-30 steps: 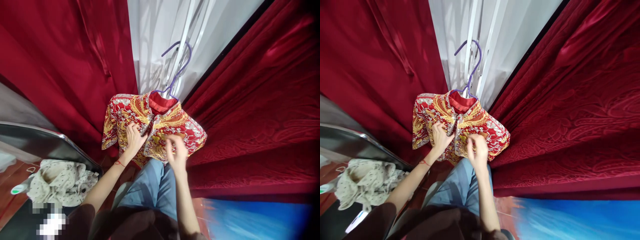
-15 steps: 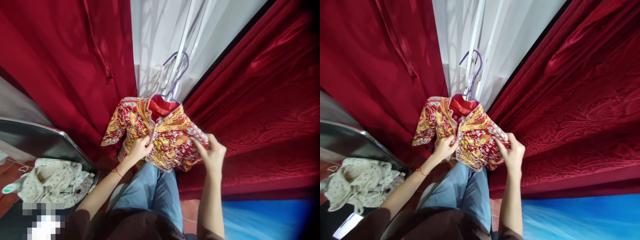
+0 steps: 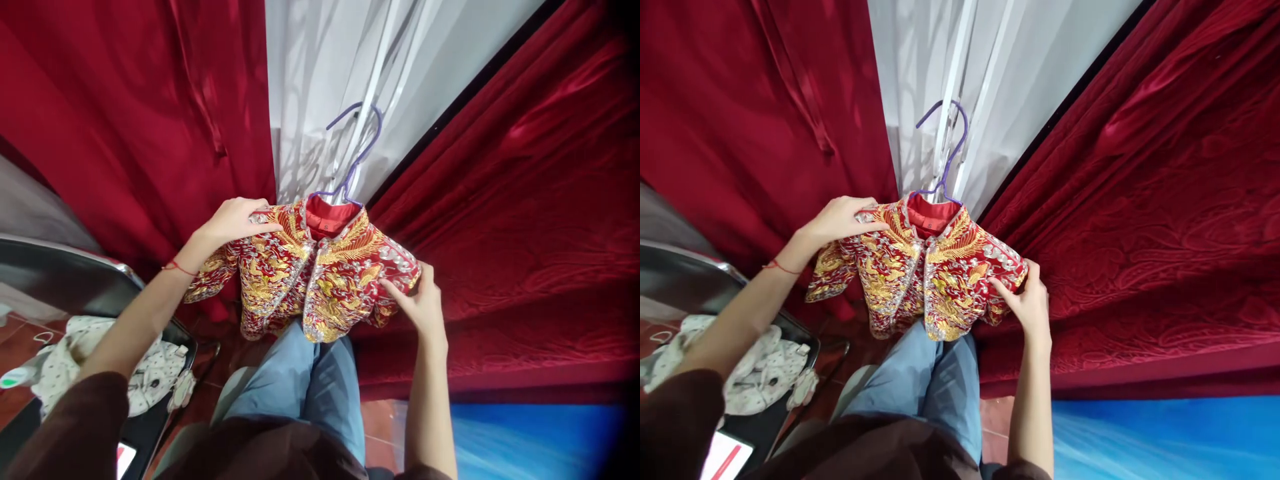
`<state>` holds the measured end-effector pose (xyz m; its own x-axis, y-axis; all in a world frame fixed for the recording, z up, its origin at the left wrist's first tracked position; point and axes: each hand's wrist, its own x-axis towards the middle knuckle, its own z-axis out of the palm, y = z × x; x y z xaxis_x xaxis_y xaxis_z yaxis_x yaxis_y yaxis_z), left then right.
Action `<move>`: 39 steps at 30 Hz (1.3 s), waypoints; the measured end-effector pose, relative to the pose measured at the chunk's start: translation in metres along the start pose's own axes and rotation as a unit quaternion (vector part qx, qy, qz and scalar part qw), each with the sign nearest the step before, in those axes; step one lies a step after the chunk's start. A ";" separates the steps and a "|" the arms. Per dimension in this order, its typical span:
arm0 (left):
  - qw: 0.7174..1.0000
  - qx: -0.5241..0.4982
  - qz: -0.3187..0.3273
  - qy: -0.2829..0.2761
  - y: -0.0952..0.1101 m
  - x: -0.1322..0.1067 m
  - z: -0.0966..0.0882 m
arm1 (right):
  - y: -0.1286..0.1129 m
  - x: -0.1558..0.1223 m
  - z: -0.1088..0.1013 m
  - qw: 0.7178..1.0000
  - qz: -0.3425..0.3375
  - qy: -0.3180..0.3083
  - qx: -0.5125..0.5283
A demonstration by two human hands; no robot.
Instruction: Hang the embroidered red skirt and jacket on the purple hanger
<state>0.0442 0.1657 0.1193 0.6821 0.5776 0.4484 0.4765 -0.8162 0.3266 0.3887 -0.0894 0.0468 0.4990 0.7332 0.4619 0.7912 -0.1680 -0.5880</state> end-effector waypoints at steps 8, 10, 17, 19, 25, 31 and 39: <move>0.976 -0.072 0.065 -0.193 -0.029 0.045 -0.011 | -0.004 -0.009 0.011 0.994 0.110 0.004 -0.006; 0.966 -0.084 0.095 -0.227 -0.040 0.050 -0.005 | -0.006 -0.019 0.012 0.994 0.094 -0.006 0.051; 0.964 -0.184 0.105 -0.162 -0.066 0.040 0.013 | 0.011 -0.064 0.030 0.984 0.093 -0.037 0.148; 0.959 -0.208 0.099 -0.165 -0.067 0.038 0.014 | 0.005 -0.075 0.035 0.989 0.132 -0.033 0.054; 0.986 -0.128 0.084 -0.072 -0.062 0.033 0.012 | -0.050 -0.099 0.042 0.906 0.275 -0.006 -0.321; 0.995 -0.066 0.052 -0.046 -0.050 0.024 0.014 | -0.059 -0.095 0.058 0.912 0.206 0.169 -0.311; 0.993 -0.097 0.068 -0.026 -0.044 0.017 0.020 | -0.074 -0.111 0.200 0.995 0.012 -0.069 0.074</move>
<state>0.0460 0.2110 0.0962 0.7626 0.4575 0.4573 0.2658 -0.8662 0.4232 0.2040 -0.0262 -0.0935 0.4553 0.8153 0.3577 0.7140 -0.0943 -0.6938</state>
